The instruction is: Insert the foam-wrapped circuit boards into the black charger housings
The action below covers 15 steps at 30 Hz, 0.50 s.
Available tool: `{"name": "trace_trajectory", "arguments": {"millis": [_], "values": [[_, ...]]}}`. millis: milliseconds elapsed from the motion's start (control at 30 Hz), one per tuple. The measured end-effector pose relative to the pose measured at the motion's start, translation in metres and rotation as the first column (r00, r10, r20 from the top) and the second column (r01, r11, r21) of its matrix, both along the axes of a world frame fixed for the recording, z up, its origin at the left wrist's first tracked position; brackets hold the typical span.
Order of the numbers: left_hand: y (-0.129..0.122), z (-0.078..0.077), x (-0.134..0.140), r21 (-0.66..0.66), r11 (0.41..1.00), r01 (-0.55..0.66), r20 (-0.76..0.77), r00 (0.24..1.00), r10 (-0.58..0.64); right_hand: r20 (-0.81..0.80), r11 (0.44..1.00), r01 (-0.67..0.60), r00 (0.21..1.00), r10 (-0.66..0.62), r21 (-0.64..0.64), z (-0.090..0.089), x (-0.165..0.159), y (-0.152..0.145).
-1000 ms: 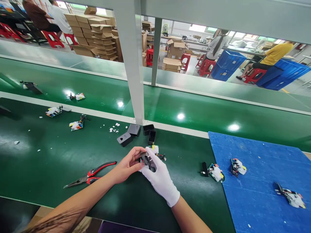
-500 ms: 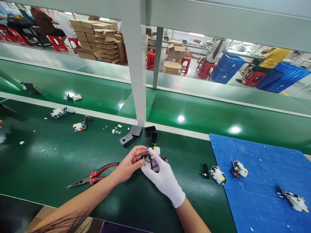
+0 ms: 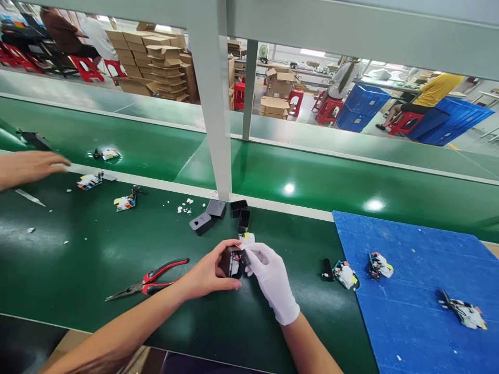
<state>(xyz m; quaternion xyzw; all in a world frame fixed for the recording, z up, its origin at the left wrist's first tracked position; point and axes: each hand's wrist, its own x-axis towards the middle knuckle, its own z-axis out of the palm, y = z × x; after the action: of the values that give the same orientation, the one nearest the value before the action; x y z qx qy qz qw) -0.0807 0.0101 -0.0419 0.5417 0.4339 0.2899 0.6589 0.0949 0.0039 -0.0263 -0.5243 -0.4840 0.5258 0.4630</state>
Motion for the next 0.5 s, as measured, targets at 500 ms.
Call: {"name": "trace_trajectory", "arguments": {"millis": [500], "values": [[0.0, 0.006, -0.003, -0.006, 0.997, 0.075, -0.055, 0.996, -0.076, 0.661, 0.595, -0.438, 0.717, -0.22, 0.674, -0.005, 0.016, -0.008]]}}
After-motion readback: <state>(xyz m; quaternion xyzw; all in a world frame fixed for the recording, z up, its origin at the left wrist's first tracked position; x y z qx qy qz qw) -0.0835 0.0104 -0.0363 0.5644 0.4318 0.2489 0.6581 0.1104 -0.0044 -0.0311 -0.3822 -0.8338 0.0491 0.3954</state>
